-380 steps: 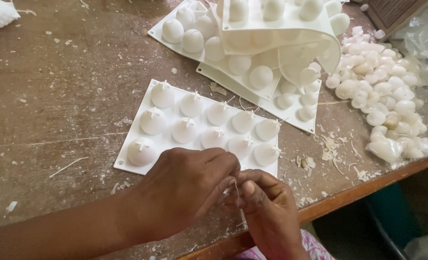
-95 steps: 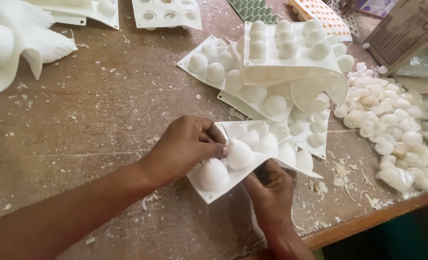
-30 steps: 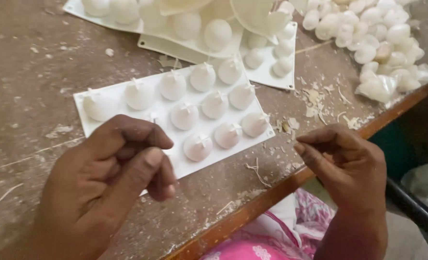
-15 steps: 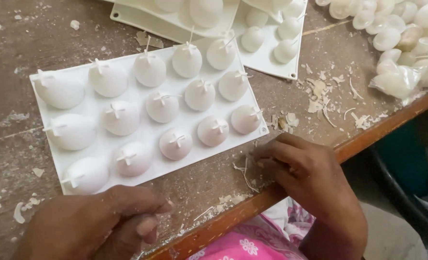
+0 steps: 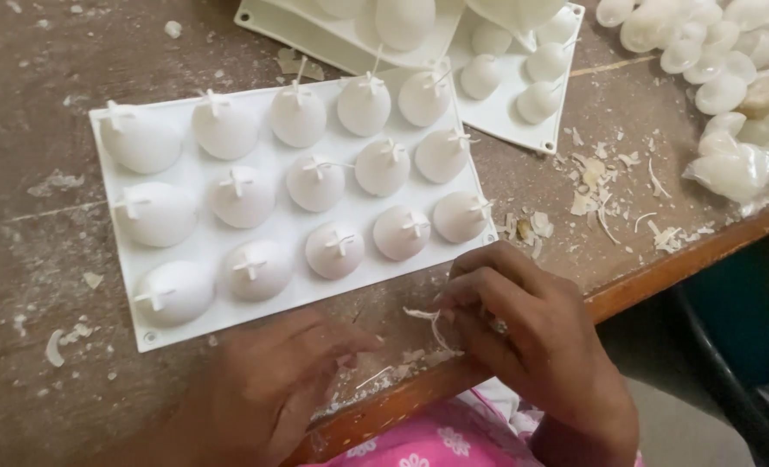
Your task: Inserting wicks into candle molds using a needle tool.
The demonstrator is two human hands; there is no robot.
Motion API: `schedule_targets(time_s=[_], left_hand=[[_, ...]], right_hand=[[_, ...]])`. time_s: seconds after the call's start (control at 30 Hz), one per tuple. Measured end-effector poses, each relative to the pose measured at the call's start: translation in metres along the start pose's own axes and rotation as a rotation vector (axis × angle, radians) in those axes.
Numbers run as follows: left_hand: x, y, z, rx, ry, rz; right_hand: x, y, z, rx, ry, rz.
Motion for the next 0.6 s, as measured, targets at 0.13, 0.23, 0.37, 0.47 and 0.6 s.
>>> schedule_targets(time_s=[0.13, 0.23, 0.37, 0.47, 0.6], left_hand=[[-0.038, 0.016, 0.003, -0.152, -0.238, 0.084], [-0.024, 0.015, 0.003, -0.145, -0.087, -0.028], [-0.012, 0.014, 0.01, -0.1, 0.006, -0.047], [-0.009, 0.018, 0.011, -0.137, -0.021, 0.024], [-0.012, 0.018, 0.013, -0.055, -0.009, 0.159]], right_hand=[[0.025, -0.018, 0.007, 0.008, 0.136, 0.001], [0.039, -0.028, 0.011, -0.004, 0.164, -0.018], [0.029, -0.029, 0.012, -0.06, 0.138, -0.152], [0.002, -0.021, 0.005, -0.127, 0.064, -0.254], [-0.013, 0.001, -0.007, -0.265, -0.092, -0.358]])
Point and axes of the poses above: each hand's wrist, its own z-axis towards the middle knuckle, its own y-axis out of the back of the hand, x = y × z, the point moved 7 cm from there along z, towards the middle knuckle, and after that the axes turned 12 degrees about x, right-handed, at the moved point
